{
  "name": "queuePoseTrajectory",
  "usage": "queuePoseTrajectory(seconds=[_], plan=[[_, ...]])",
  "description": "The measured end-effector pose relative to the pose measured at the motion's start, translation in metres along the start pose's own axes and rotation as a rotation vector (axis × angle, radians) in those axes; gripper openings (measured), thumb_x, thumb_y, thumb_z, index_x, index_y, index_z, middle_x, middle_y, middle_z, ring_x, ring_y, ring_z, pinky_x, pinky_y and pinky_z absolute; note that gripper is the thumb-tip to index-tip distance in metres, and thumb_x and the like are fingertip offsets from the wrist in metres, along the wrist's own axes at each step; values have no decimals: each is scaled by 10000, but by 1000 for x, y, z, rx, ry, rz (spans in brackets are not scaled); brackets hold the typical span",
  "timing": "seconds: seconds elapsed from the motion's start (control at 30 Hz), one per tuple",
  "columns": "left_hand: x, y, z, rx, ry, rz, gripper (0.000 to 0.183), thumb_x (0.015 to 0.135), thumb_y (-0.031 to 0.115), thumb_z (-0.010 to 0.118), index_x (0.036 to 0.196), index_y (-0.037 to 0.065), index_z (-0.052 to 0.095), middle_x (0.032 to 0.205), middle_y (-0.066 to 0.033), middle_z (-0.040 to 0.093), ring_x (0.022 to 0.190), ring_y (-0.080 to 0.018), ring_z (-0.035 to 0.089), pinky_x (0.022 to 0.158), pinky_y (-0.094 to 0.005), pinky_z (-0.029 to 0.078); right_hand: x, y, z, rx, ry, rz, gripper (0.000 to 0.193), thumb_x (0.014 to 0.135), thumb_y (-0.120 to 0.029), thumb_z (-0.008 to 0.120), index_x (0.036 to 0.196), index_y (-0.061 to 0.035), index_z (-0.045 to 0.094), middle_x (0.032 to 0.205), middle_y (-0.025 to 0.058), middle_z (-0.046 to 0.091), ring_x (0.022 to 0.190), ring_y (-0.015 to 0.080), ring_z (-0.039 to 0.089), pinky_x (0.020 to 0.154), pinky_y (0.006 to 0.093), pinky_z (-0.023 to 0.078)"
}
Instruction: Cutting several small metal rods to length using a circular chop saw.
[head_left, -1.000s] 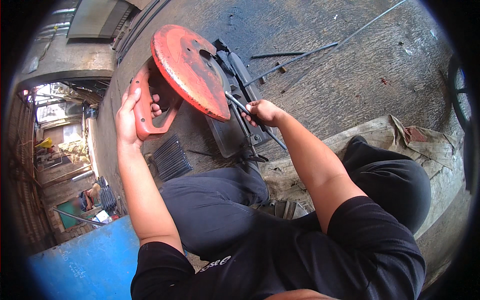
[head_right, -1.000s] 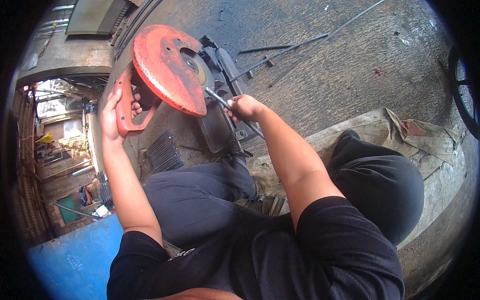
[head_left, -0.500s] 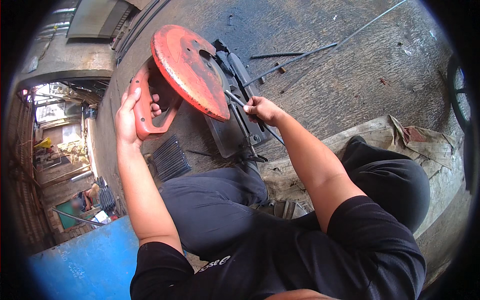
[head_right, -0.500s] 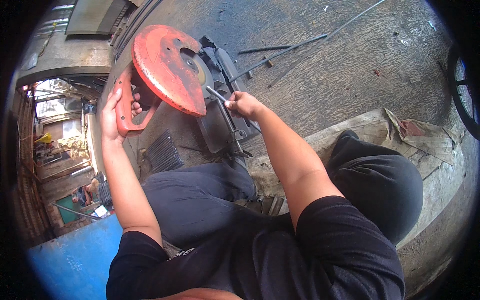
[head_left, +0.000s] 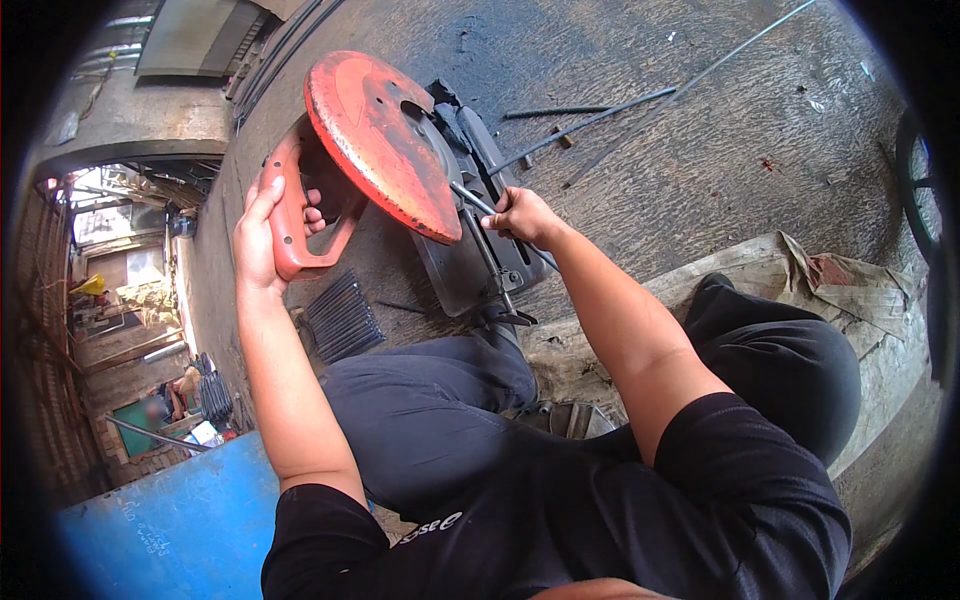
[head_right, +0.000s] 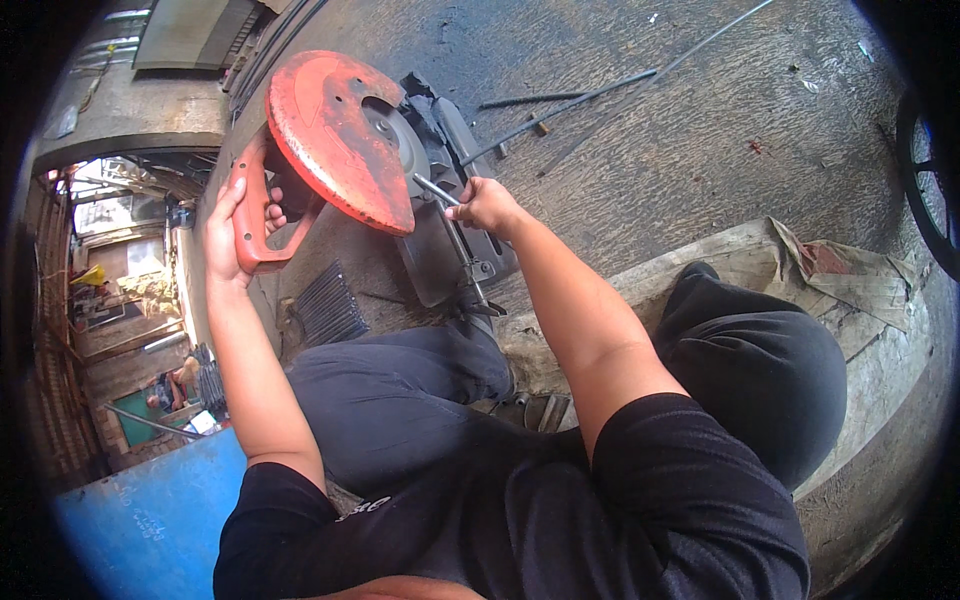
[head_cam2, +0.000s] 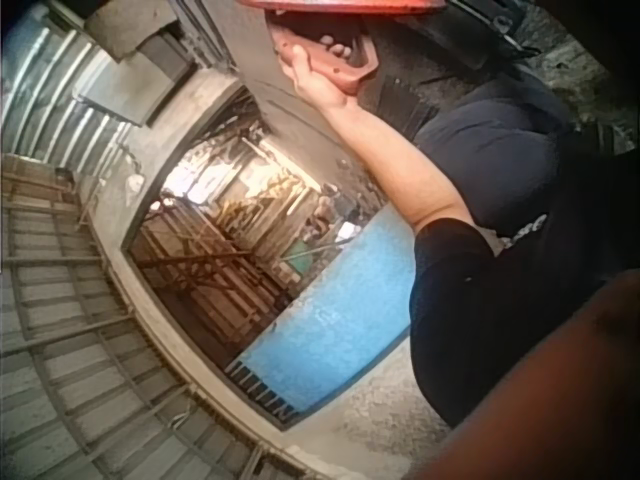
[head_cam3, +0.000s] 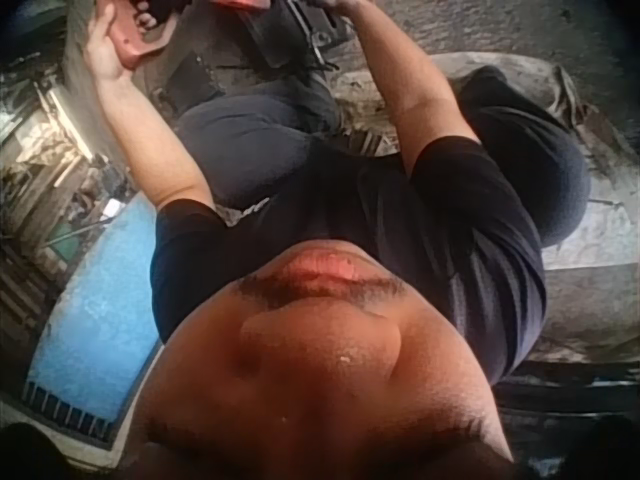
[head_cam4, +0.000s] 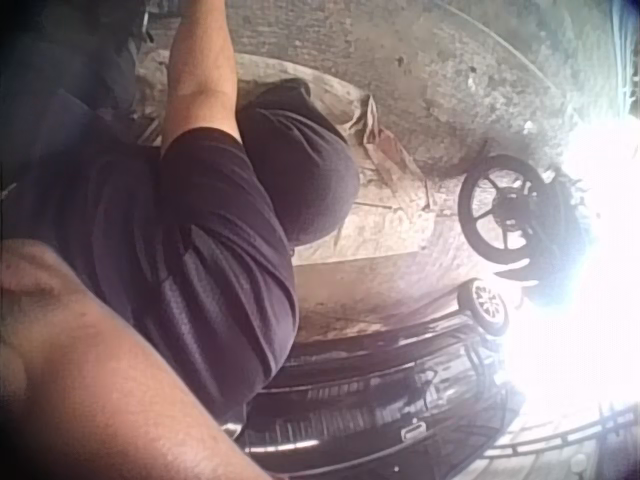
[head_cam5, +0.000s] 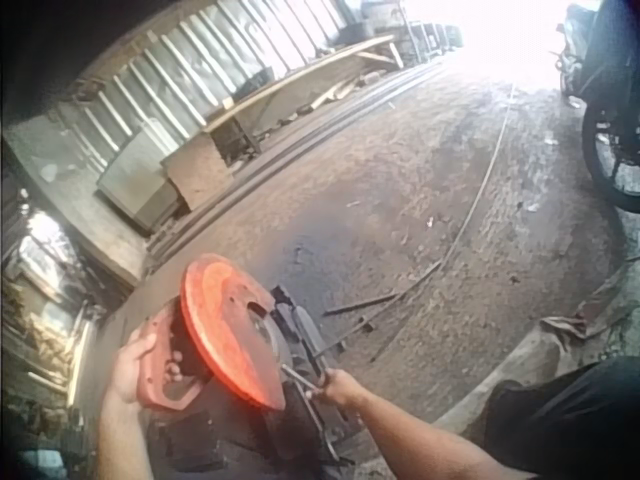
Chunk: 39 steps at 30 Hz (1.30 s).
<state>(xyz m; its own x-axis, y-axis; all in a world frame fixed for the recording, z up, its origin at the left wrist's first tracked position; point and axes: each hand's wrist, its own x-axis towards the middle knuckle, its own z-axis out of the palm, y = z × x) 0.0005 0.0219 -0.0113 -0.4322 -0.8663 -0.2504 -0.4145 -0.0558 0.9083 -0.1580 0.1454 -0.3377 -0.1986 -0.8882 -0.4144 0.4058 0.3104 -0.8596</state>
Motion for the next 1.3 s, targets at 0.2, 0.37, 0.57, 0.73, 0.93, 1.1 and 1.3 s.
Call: queuePoseTrajectory(seconds=[0.2, 0.37, 0.57, 0.73, 0.93, 1.1, 1.3], plan=[[0, -1, -5, -13, -13, 8, 520, 923, 288, 547, 1350, 34, 396, 969, -176, 605, 709, -201, 612, 656, -332, 554, -6, 2, -3, 187, -154, 66, 234, 859, -188, 721, 871, -24, 553, 722, 69, 627, 608, 160, 618, 554, 301, 514], [5, -4, -8, -26, -47, 16, 563, 912, 298, 567, 1367, 33, 365, 988, -184, 605, 756, -221, 632, 681, -347, 561, -16, -1, -16, 404, -126, 59, 203, 964, -232, 570, 856, -62, 542, 742, 52, 592, 628, 156, 606, 589, 295, 502], [10, -10, -5, 147, 302, 284, 765, 864, 252, 637, 1455, -11, 229, 1289, -259, 492, 1118, -314, 558, 912, -388, 490, -32, -83, -27, 467, -134, -240, 214, 969, -235, 553, 925, -26, 567, 793, 52, 589, 636, 165, 588, 610, 311, 509], [-40, 16, 14, 283, 322, 612, 415, 899, 250, 630, 1212, -16, 566, 1083, -117, 624, 902, -150, 599, 733, -278, 512, -93, -194, 5, 440, -277, -459, 187, 964, -214, 561, 927, -30, 564, 799, 76, 601, 660, 180, 587, 629, 316, 511], [-115, 53, 22, -224, -298, 574, 361, 992, 297, 519, 1134, -22, 609, 904, -70, 648, 690, -134, 620, 602, -260, 520, -186, -262, 101, 432, -535, -498, 215, 981, -226, 526, 971, -17, 575, 835, 81, 615, 681, 170, 595, 634, 300, 512], [-161, 70, 8, -227, 32, 673, 290, 968, 313, 575, 893, 41, 641, 725, 4, 620, 449, -19, 450, 346, -186, 370, -219, -270, 162, 338, -585, -507, 319, 1021, -297, 446, 1024, -3, 570, 846, 71, 620, 708, 172, 609, 671, 299, 493], [-151, 54, -16, -204, 31, 746, 254, 921, 250, 662, 833, 13, 649, 748, -16, 643, 707, -70, 579, 664, -207, 454, -228, -266, 155, -236, -453, -512, 356, 994, -309, 525, 1147, 5, 592, 919, 36, 638, 860, 105, 578, 791, 284, 489]])
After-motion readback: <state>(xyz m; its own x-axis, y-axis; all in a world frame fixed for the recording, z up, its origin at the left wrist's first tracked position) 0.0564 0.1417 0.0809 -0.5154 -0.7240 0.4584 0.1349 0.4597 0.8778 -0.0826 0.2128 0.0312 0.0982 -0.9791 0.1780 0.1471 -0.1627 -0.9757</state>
